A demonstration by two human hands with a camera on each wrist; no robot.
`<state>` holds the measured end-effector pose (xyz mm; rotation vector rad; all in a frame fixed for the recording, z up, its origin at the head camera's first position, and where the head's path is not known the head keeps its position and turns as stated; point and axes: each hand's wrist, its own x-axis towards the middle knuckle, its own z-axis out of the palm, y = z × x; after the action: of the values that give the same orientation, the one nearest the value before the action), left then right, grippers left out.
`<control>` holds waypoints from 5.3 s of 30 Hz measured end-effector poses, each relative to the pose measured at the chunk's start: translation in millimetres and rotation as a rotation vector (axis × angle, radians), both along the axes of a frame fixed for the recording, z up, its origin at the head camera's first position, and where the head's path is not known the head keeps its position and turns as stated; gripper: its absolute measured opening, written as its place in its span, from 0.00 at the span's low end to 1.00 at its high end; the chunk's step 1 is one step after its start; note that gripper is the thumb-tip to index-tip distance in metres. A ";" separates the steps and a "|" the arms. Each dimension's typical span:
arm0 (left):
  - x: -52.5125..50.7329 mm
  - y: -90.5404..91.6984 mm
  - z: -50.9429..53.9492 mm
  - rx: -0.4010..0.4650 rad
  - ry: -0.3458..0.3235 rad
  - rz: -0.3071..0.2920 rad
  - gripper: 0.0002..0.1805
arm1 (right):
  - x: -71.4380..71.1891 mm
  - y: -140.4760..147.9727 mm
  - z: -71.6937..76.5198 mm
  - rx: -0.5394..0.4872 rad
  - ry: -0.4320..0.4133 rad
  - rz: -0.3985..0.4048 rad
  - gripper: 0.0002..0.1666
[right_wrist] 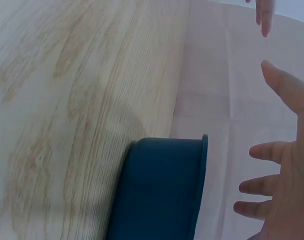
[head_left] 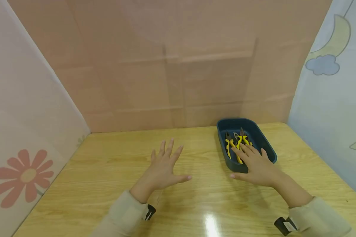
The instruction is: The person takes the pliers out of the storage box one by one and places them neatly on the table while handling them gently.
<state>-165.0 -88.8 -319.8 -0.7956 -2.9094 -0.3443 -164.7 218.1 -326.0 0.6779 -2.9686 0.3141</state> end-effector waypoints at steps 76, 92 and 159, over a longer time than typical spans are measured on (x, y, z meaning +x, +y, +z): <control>-17.3 114.1 3.6 0.214 -0.295 -0.252 0.48 | -2.7 72.5 -16.3 -0.031 -0.060 -0.183 0.48; -23.5 131.9 0.9 0.250 -0.348 -0.247 0.46 | -4.5 85.8 -21.7 -0.048 -0.043 -0.191 0.47; -42.8 201.5 -10.4 0.499 -0.483 -0.174 0.38 | -4.5 112.6 -37.5 -0.131 -0.113 -0.210 0.41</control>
<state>-207.8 112.7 -330.2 -0.9797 -2.9318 -1.3858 -169.3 330.7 -363.5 0.3414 -3.0548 0.5408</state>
